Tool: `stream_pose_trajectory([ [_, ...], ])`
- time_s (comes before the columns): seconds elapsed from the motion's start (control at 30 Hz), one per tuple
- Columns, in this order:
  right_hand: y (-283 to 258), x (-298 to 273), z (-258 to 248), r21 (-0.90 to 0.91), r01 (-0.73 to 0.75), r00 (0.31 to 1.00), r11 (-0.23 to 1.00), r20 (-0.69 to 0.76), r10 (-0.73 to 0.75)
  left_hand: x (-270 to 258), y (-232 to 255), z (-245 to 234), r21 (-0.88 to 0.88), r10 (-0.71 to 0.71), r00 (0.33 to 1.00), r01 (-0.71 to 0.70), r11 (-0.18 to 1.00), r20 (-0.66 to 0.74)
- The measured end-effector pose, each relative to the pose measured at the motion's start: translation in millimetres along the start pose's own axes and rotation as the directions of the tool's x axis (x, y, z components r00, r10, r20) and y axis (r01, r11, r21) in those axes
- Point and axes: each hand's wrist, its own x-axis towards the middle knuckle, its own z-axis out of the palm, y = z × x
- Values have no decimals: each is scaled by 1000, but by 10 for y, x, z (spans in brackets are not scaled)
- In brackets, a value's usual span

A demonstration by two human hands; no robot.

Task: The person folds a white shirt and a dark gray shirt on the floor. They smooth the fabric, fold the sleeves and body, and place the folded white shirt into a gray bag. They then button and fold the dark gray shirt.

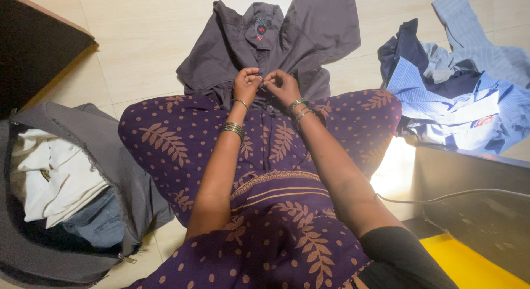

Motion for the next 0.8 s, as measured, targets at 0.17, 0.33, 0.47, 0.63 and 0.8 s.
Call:
stream_pose_trajectory([
  [0.17,84,5,4,-8,13,1000,1000,-27,-14,19,-90,-6,-122,-21,997,30,992,73],
  [0.33,-54,-13,28,-98,49,996,994,-73,-57,27,-146,27,-87,-32,995,40,995,89],
  [0.47,-433,-113,41,-318,97,978,943,-145,-149,1,-45,37,43,43,999,-44,998,27],
  [0.63,-1038,-422,17,-633,328,890,701,-43,-455,-3,630,-141,419,187,980,-199,886,70],
  [0.8,-1178,-921,79,-665,147,974,732,226,10,237,1897,-1160,959,77,974,-225,172,214],
])
